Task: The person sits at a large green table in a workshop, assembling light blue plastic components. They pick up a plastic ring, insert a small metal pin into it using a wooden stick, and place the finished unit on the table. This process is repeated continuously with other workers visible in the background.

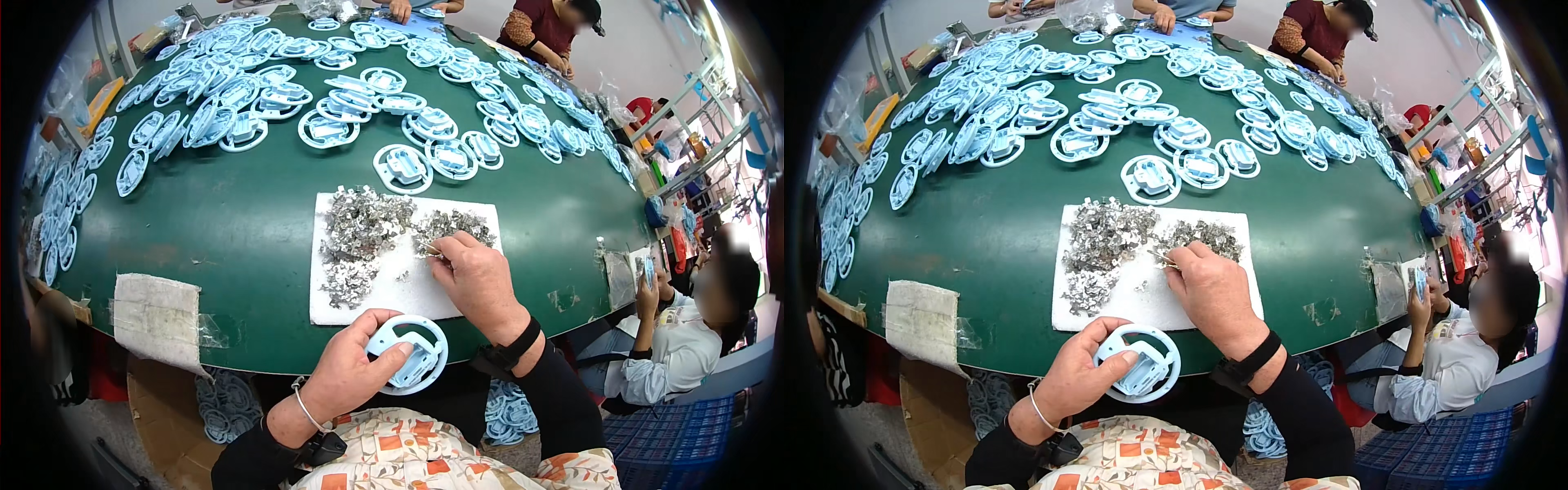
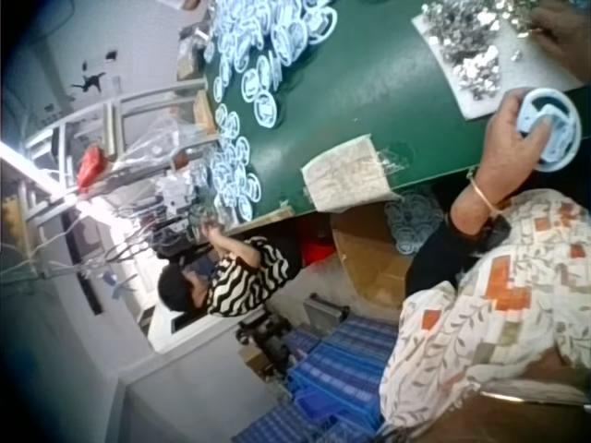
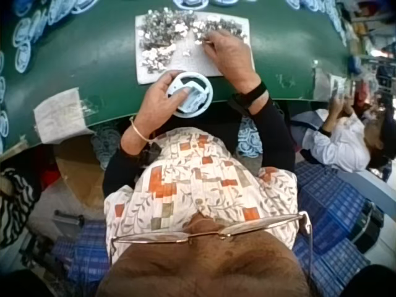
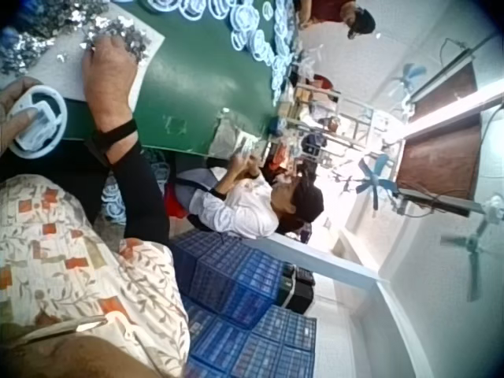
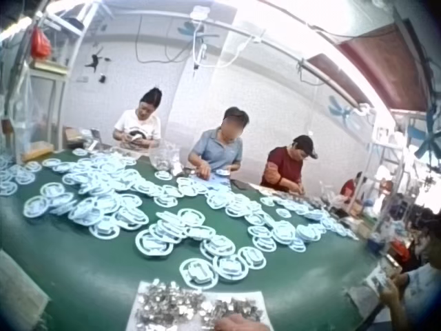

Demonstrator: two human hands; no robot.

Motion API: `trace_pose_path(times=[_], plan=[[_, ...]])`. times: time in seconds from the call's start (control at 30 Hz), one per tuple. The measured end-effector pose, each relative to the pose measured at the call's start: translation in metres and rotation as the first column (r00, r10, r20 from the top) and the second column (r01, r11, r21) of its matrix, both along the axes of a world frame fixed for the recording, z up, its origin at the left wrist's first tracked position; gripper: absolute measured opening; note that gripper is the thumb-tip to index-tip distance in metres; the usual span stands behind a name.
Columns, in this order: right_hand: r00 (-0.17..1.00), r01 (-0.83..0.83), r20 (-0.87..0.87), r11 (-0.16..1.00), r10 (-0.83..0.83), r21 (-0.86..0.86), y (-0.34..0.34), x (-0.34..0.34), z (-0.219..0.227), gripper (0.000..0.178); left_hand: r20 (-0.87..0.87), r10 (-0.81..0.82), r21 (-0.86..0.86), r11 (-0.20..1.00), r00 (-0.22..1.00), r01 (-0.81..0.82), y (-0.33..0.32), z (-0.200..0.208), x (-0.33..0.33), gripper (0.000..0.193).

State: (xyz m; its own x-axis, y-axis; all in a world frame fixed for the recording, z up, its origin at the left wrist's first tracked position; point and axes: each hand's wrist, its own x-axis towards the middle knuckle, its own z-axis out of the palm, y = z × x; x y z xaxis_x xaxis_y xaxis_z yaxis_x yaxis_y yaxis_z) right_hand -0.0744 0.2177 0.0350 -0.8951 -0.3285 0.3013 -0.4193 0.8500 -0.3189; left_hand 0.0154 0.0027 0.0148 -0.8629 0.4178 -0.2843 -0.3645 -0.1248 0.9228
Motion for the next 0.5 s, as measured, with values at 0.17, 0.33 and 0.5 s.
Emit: trace_pose_path(times=[0.17,0.33,0.5], plan=[[0.996,-0.077,-0.031,0.987,0.082,0.139,-0.004,-0.010,-0.001,0.008,-0.038,-0.003,-0.020,1.000,0.999,0.002,0.002,0.007,-0.005,0.040],[0.998,-0.033,0.053,0.998,0.030,0.053,0.006,-0.004,0.002,0.013,-0.126,0.030,-0.048,0.998,0.992,-0.036,0.003,0.000,-0.011,0.041],[0.998,-0.068,0.005,0.991,0.068,0.111,-0.001,-0.007,0.001,0.009,-0.106,0.063,-0.046,0.997,0.992,-0.068,0.006,-0.001,-0.009,0.029]])
